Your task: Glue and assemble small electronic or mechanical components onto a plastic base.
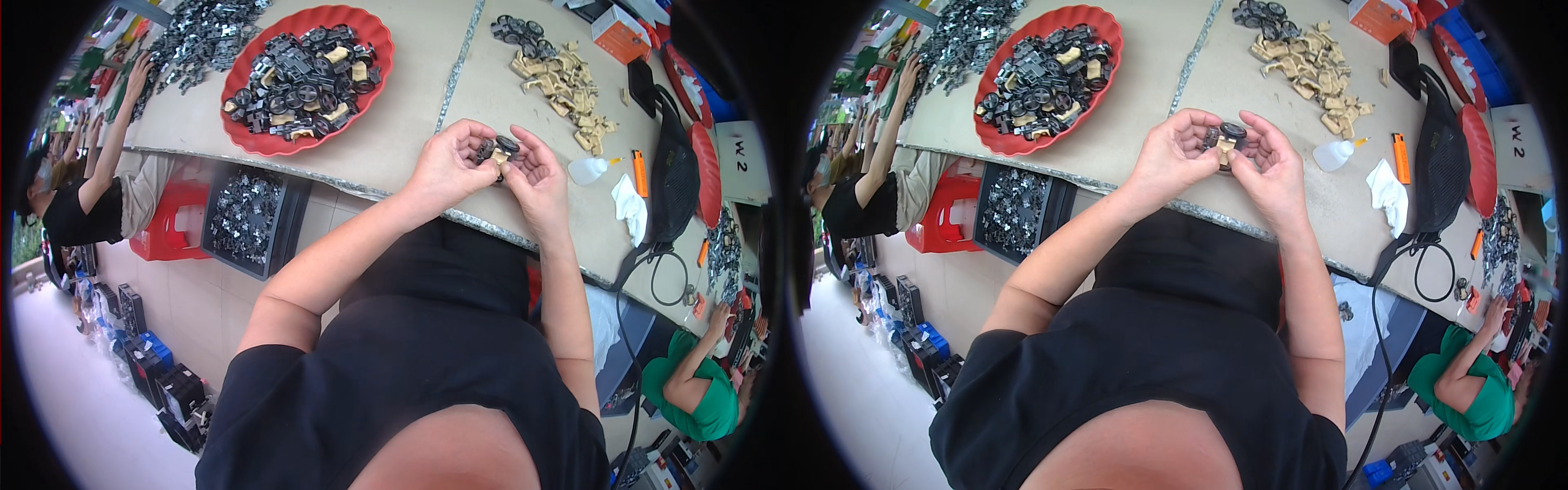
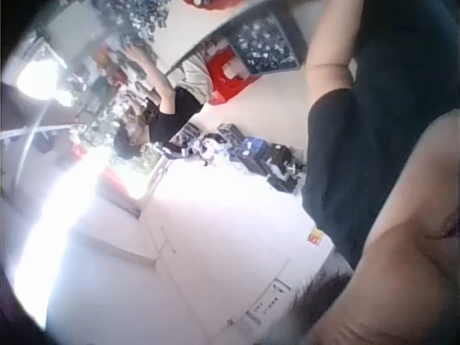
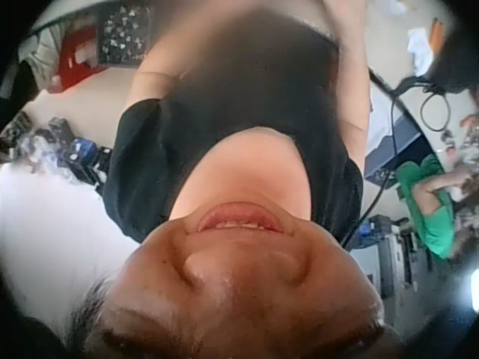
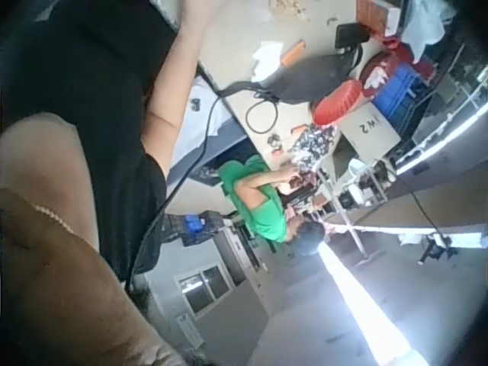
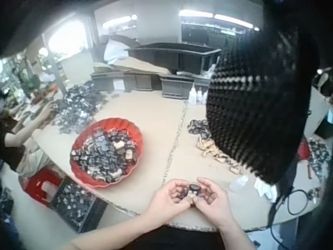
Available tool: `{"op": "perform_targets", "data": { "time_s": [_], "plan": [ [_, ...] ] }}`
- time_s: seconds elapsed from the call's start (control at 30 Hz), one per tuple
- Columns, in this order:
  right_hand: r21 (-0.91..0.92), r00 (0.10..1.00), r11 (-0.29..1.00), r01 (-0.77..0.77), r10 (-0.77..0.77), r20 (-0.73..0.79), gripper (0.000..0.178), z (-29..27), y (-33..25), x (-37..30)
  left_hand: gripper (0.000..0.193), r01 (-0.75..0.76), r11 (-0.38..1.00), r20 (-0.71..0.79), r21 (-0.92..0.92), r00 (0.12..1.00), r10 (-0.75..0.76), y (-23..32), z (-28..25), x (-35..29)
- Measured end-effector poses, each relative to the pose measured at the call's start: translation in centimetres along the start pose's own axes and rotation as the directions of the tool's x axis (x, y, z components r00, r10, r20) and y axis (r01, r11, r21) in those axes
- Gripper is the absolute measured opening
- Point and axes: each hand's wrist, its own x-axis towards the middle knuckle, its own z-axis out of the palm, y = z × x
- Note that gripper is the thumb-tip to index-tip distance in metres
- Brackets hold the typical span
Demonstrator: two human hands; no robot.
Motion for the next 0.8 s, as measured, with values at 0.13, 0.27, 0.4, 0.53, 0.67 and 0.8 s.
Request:
{"op": "perform_targets", "data": {
  "time_s": [0.13,0.27,0.4,0.53,0.67,0.8],
  "plan": [
    [0.055,0.992,0.992,0.114,-0.111,-0.054,0.044,-0.5,0.3,-0.1,0.037,-0.277,0.666,-0.092,0.693,0.882,0.463,3.9,-2.6,0.3],
    [0.000,0.992,0.992,0.125,-0.125,0.002,0.041,-0.6,1.1,-0.1,0.025,-0.124,0.110,-0.009,0.986,0.623,0.782,7.6,-9.7,0.8],
    [0.014,0.995,0.995,0.096,-0.097,0.027,0.034,-0.7,0.5,-0.3,0.033,0.147,0.009,-0.106,0.989,0.673,0.732,8.2,-16.7,1.1],
    [-0.022,0.988,0.987,0.157,-0.157,0.001,0.028,-1.1,0.2,-0.8,0.036,0.262,-0.054,-0.148,0.964,0.692,0.707,9.5,-18.7,2.4],
    [-0.045,0.930,0.960,0.275,-0.278,-0.240,0.024,-1.4,-0.5,-2.4,0.023,-0.091,-0.033,0.085,0.995,0.676,0.732,9.8,-11.3,4.6],
    [-0.180,0.728,0.896,0.405,-0.436,-0.529,0.024,-3.6,-0.6,-3.8,0.020,-0.361,0.292,0.184,0.886,0.850,0.493,5.1,-3.2,7.9]
  ]
}}
